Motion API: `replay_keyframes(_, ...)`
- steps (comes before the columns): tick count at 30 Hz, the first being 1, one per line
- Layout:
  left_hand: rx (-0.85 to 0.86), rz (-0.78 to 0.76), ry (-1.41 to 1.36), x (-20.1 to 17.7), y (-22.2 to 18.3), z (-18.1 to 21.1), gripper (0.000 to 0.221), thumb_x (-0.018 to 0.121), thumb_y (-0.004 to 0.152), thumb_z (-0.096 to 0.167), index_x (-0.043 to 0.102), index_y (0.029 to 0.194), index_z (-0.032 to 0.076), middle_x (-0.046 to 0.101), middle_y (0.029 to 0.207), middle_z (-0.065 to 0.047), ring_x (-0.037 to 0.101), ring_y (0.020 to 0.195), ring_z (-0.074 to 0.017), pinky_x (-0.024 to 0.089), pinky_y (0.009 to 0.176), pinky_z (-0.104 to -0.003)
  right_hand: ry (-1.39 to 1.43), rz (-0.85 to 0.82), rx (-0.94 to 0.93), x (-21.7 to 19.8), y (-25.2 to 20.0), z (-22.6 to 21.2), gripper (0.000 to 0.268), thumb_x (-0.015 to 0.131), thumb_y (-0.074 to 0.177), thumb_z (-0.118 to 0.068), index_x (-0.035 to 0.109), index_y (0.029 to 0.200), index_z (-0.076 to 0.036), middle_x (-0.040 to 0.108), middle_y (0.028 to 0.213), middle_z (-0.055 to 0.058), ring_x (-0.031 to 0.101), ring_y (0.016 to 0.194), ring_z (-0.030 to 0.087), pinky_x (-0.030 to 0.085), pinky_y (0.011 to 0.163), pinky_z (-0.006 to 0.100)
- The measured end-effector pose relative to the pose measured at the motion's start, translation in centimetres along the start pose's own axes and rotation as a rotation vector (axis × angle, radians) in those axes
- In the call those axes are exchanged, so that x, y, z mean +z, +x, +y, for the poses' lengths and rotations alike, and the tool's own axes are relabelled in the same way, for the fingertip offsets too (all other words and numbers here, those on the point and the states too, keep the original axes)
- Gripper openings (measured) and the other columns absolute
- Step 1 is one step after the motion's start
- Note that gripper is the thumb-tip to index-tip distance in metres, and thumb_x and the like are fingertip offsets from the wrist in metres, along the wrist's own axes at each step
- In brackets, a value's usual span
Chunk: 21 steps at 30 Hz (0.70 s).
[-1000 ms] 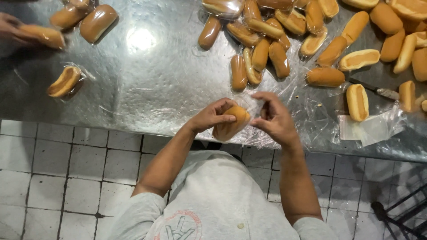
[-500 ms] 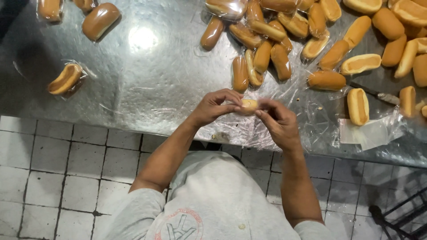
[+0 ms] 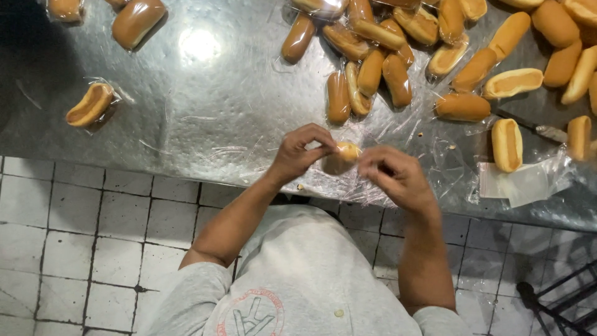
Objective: Wrapping individual bread rolls in plastic film at a high pace on a production table.
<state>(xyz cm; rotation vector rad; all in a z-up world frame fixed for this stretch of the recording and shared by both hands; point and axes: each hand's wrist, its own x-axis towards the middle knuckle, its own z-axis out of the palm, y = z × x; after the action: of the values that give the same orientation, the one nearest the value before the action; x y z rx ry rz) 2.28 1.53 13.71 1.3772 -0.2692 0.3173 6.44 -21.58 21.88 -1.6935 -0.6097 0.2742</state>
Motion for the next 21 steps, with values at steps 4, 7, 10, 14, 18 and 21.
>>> replay_keyframes(4, 0.212, -0.012, 0.398, 0.6, -0.1, 0.5, 0.010, 0.083, 0.084, 0.003, 0.074, 0.085, 0.007, 0.073, 0.100, -0.005, 0.074, 0.088, -0.0227, 0.058, 0.080, -0.031, -0.170, -0.124, -0.085, 0.9, 1.5, -1.1, 0.008, 0.079, 0.090, -0.008, 0.078, 0.096, -0.003, 0.073, 0.091, 0.015, 0.063, 0.069, 0.021, 0.048, 0.058, 0.034)
replay_keyframes(7, 0.315, -0.095, 0.617, 0.2, 0.7, 2.1, 0.011, 0.078, 0.089, 0.008, 0.069, 0.084, 0.010, 0.072, 0.108, -0.004, 0.074, 0.086, -0.0249, 0.060, 0.077, -0.034, -0.394, -0.114, -0.180, 2.2, 2.8, -1.5, 0.009, 0.082, 0.089, -0.011, 0.076, 0.094, -0.007, 0.071, 0.089, 0.010, 0.066, 0.072, 0.026, 0.050, 0.060, 0.036)
replay_keyframes(10, 0.326, -0.144, 0.759, -0.3, 0.8, 3.3, 0.008, 0.074, 0.093, 0.013, 0.066, 0.093, 0.012, 0.070, 0.113, -0.004, 0.074, 0.086, -0.0287, 0.060, 0.075, -0.038, -0.562, -0.153, -0.264, 3.1, 3.2, -1.3, 0.011, 0.084, 0.086, -0.013, 0.073, 0.087, -0.011, 0.069, 0.082, 0.006, 0.068, 0.072, 0.027, 0.052, 0.061, 0.036)
replay_keyframes(14, 0.317, -0.164, 0.842, 0.1, 0.1, 2.4, 0.013, 0.075, 0.091, 0.012, 0.066, 0.099, 0.008, 0.070, 0.109, -0.009, 0.074, 0.088, -0.0315, 0.060, 0.075, -0.038, -0.734, -0.222, -0.444, 3.5, 2.6, 1.1, 0.021, 0.079, 0.088, -0.021, 0.063, 0.077, -0.014, 0.061, 0.073, 0.001, 0.063, 0.065, 0.022, 0.050, 0.056, 0.033)
replay_keyframes(18, 0.165, -0.084, 0.423, -1.2, 0.0, 2.2, 0.028, 0.090, 0.078, 0.012, 0.066, 0.091, 0.007, 0.073, 0.107, -0.014, 0.073, 0.100, -0.0361, 0.059, 0.085, -0.041, -0.203, -0.155, -0.243, -0.7, 0.8, 6.1, 0.016, 0.080, 0.084, -0.010, 0.065, 0.078, -0.010, 0.066, 0.079, 0.009, 0.062, 0.066, 0.026, 0.050, 0.060, 0.036)
replay_keyframes(21, -0.195, 0.090, -0.116, -0.7, 1.6, 5.2, 0.007, 0.073, 0.097, 0.008, 0.069, 0.103, 0.005, 0.074, 0.088, -0.002, 0.068, 0.085, -0.0064, 0.055, 0.082, -0.025, 1.298, 0.026, -0.083, -3.0, 1.0, 3.5, 0.022, 0.064, 0.093, -0.017, 0.051, 0.077, -0.019, 0.057, 0.080, -0.006, 0.051, 0.062, 0.005, 0.048, 0.068, 0.022)
